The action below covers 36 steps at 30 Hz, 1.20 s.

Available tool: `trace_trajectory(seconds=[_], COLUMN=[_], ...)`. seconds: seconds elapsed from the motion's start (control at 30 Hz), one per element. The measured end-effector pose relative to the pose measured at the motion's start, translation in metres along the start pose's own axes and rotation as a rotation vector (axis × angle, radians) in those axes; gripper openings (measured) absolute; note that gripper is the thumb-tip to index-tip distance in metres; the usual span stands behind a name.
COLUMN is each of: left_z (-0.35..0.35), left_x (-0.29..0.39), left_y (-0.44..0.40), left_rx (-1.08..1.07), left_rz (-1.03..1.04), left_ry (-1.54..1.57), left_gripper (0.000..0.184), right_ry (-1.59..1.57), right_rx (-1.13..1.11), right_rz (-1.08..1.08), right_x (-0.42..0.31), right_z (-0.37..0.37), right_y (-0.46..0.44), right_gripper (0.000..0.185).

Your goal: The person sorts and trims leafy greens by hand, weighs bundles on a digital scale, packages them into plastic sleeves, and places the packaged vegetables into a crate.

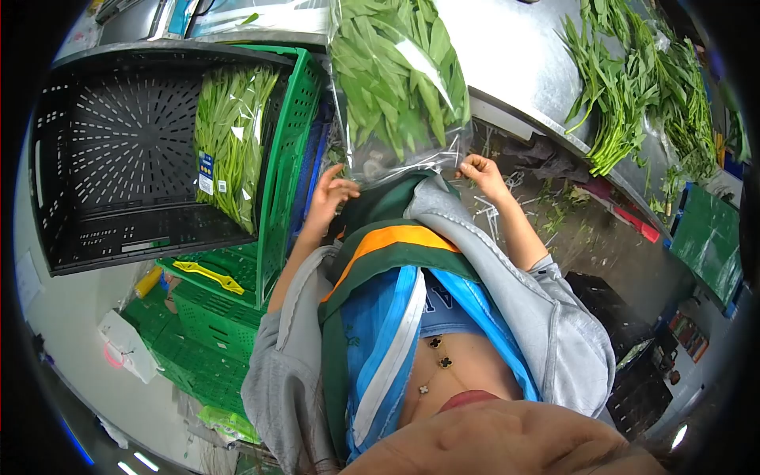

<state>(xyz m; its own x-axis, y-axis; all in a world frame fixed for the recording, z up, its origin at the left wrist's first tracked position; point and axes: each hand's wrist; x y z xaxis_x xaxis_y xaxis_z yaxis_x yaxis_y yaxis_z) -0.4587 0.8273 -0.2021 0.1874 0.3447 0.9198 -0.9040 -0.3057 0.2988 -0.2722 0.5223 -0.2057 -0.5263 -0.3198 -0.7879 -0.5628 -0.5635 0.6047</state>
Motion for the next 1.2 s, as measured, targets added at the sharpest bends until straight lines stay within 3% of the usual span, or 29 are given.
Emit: trace_trajectory(seconds=[0.07, 0.13, 0.2, 0.23, 0.27, 0.3, 0.37, 0.5, 0.63, 0.67, 0.73, 0.8, 0.87, 0.93, 0.97, 1.0, 1.07, 1.1, 1.13, 1.17, 1.2], left_z=[-0.028, -0.053, 0.024, 0.048, 0.077, 0.098, 0.117, 0.108, 0.103, 0.101, 0.097, 0.091, 0.085, 0.072, 0.063, 0.048, 0.011, 0.000, -0.007, -0.003, 0.002], left_x=[0.014, 0.011, 0.098, 0.125, 0.138, 0.133, 0.110, 0.075, 0.077, 0.078, 0.081, 0.086, 0.092, 0.101, 0.104, 0.101, 0.076, 0.059, 0.044, 0.041, 0.037], left_y=[0.005, -0.008, -0.050, -0.078, -0.102, -0.130, -0.187, -0.226, -0.231, -0.231, -0.231, -0.229, -0.222, -0.195, -0.175, -0.156, -0.123, -0.110, -0.100, -0.091, -0.085], left_rx=[0.096, 0.482, 0.249, -0.059, -0.202, -0.268, -0.228, -0.225, -0.279, -0.292, -0.340, -0.377, -0.396, -0.271, -0.168, -0.014, 0.132, 0.160, 0.109, -0.001, -0.111], left_rz=[-0.044, 0.347, 0.701, 0.954, 1.001, 0.961, 0.979, 0.954, 1.029, 1.038, 1.022, 1.001, 0.944, 1.022, 1.086, 1.131, 0.977, 0.871, 0.896, 0.928, 0.958], left_ry=[-0.037, -0.363, -0.740, -1.022, -1.164, -1.290, -1.527, -1.709, -1.650, -1.650, -1.646, -1.609, -1.358, -1.211, -1.062, -1.126, -1.341, -1.437, -1.500, -1.520, -1.538], left_gripper=[0.037, 0.033, 0.030, 0.027, 0.033, 0.048, 0.054, 0.054, 0.053, 0.053, 0.053, 0.052, 0.041, 0.037, 0.034, 0.032, 0.034, 0.038, 0.048, 0.046, 0.045], right_ry=[0.013, 0.043, 0.001, -0.031, -0.029, 0.002, 0.033, 0.027, 0.241, 0.231, -0.082, -0.035, 0.247, 0.442, 0.535, 0.618, 0.905, 1.004, 1.101, 1.100, 1.281], right_rx=[0.002, 0.049, 0.047, 0.039, 0.037, 0.063, 0.117, 0.166, 0.251, 0.261, 0.137, 0.119, 0.195, 0.294, 0.540, 0.786, 0.926, 0.871, 0.808, 0.803, 0.631], right_rz=[0.006, -0.037, -0.027, -0.022, -0.024, -0.032, -0.046, -0.033, -0.004, -0.006, -0.078, -0.053, -0.016, 0.032, -0.168, -0.369, -0.586, -0.698, -0.812, -0.819, -0.942], right_x=[-0.001, -0.005, 0.001, 0.003, 0.002, 0.000, 0.003, 0.019, 0.016, 0.021, 0.030, 0.041, 0.092, 0.067, 0.055, 0.042, -0.006, -0.029, -0.047, -0.059, -0.071], right_z=[0.004, 0.009, 0.012, 0.015, 0.018, 0.020, 0.021, 0.019, 0.006, 0.005, 0.005, 0.014, 0.004, 0.000, -0.005, -0.008, -0.007, -0.003, -0.001, -0.003, -0.004], right_y=[0.003, 0.004, 0.001, 0.002, 0.002, 0.003, 0.005, 0.013, 0.022, 0.024, 0.028, 0.047, 0.061, 0.068, 0.063, 0.060, 0.041, 0.030, 0.020, 0.012, 0.004], right_gripper=[0.016, 0.017, 0.017, 0.018, 0.018, 0.018, 0.018, 0.019, 0.017, 0.017, 0.017, 0.026, 0.032, 0.042, 0.047, 0.052, 0.058, 0.055, 0.052, 0.052, 0.047])
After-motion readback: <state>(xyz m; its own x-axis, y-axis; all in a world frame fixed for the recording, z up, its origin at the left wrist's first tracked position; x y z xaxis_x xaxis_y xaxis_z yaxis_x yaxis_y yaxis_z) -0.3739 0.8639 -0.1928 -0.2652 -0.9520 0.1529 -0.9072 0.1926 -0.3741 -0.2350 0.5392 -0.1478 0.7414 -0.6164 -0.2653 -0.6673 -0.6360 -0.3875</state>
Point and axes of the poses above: each hand's wrist, its own y-axis away from the middle knuckle, its own z-axis out of the palm, x = y × z, and after that the axes turned 5 degrees about z, right-handed
